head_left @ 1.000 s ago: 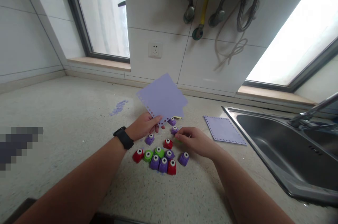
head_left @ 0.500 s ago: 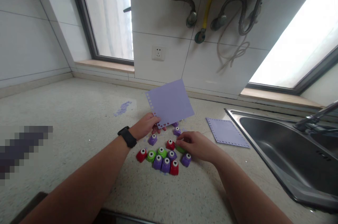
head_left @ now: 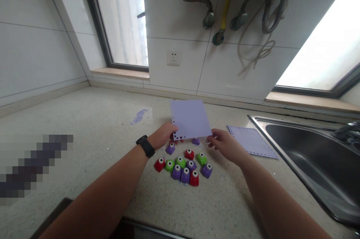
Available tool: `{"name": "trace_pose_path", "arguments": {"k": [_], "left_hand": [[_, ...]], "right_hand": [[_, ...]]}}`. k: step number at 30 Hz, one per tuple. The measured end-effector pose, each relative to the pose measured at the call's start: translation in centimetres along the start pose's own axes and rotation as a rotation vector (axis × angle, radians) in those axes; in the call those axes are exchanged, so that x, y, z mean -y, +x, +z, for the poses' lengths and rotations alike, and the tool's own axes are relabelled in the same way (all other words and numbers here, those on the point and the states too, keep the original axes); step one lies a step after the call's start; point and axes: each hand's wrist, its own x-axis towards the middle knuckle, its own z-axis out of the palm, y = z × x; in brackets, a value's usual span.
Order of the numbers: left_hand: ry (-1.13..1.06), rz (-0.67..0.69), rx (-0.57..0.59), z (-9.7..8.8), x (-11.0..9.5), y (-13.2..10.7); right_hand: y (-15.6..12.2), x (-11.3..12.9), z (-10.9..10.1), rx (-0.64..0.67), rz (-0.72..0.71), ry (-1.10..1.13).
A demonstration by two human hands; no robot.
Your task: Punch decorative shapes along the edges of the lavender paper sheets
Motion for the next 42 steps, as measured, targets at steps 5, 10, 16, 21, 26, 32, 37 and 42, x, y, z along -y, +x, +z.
{"name": "trace_pose_path", "arguments": {"k": [5,10,16,21,26,32,37,42], "left_hand": [[-0.081,-0.001,0.013,0.0,0.7,0.2],[-0.135,-0.010,0.035,0.3,0.7,0.4],[-0.143,-0.025,0.037,0.4,0.5,0.3],[-0.137,-0.041,0.002,0.7,0.2,0.1],[-0.119,-0.056,-0.025,1.1,-0.3,0.0],[-0.092,-0.024,-0.059,0.8,-0.1,0.0],[-0.099,-0.002,-0.079,0.9,0.3,0.1],[-0.177,0.013,-0.143,1.3,0.6,0.5]], "right_hand": [[0.2,0.1,0.0,-0.015,0.053,0.243],[0.2,0.3,0.5,-0.049,0.049,0.377],[0.4,-0.2,1.2,-0.113,0.010,0.623],[0.3,0.0,1.3,-0.197,-0.055,0.567],[0.3,0.0,1.4,-0.241,-0.089,0.473],[0.4,-0.5,1.3,-0.288,-0.097,0.442],[0.4,-0.3,1.3,-0.296,-0.117,0.414],[0.7,-0.3,1.7,-0.331,-0.129,0.466]]}}
